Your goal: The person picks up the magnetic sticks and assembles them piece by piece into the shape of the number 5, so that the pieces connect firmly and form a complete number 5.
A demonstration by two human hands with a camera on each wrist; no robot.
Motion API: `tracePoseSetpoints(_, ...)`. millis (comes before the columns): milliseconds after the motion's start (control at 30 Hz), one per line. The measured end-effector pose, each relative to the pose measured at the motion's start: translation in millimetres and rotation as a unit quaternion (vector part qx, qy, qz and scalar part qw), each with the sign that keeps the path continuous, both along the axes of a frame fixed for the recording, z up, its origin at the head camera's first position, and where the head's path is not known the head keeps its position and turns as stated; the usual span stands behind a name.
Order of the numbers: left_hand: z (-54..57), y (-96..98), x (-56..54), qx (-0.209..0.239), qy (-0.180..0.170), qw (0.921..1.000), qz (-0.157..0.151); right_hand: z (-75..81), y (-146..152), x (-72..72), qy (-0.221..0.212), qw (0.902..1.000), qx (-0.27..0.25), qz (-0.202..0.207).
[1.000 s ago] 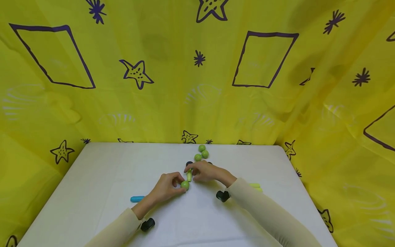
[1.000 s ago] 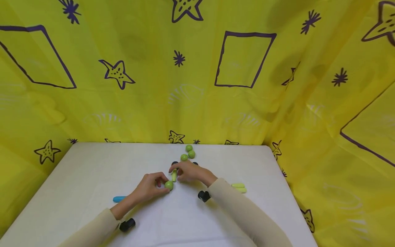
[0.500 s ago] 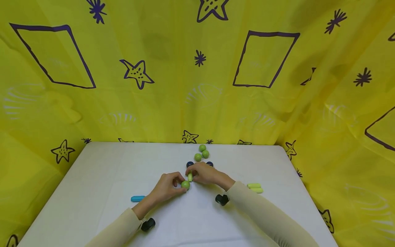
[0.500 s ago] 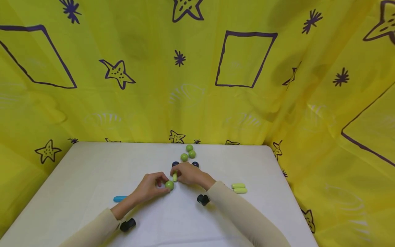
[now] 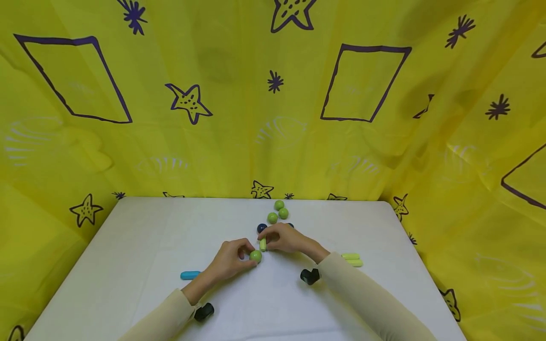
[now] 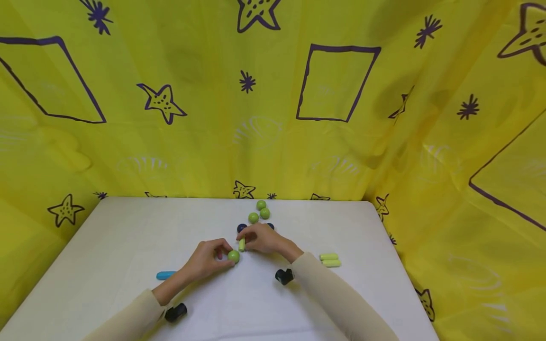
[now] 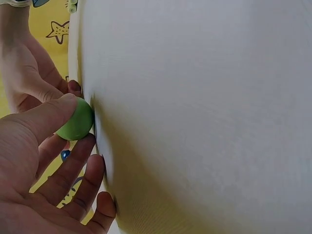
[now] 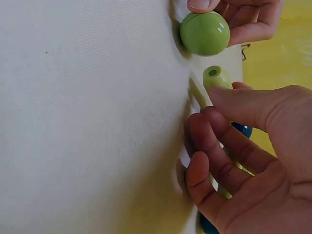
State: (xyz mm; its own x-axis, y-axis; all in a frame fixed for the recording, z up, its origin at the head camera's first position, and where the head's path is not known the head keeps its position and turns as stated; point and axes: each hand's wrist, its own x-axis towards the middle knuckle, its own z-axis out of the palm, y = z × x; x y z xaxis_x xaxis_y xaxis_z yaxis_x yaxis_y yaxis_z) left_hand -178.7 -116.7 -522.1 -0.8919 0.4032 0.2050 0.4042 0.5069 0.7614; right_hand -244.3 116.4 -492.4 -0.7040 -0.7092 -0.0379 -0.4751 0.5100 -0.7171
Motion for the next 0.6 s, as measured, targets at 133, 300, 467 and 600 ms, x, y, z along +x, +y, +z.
tracePoseSetpoints(133,0.8,0.5,2.3,-0.001,-0.007,1.0000,0.003,-3.4,2.7,0.1,-0.019,0.9995,-0.016,-0.017)
tracePoseSetpoints(300,0.7,1.3,4.2,0.003,-0.003,1.0000,0.004,-5.9,4.5,1.2,-0.034,0.9984,-0.034,-0.030)
tracePoseSetpoints(467,-1.0,4.1,5.5,0.004,-0.001,0.9999,0.011,-7.0,4.4,3.5,-0.035,0.9976,-0.051,-0.031)
tracePoseSetpoints(600,-1.4,8.5,7.7,0.003,0.004,0.9998,0.019,-7.0,3.9,4.6,-0.037,0.9974,-0.051,-0.035)
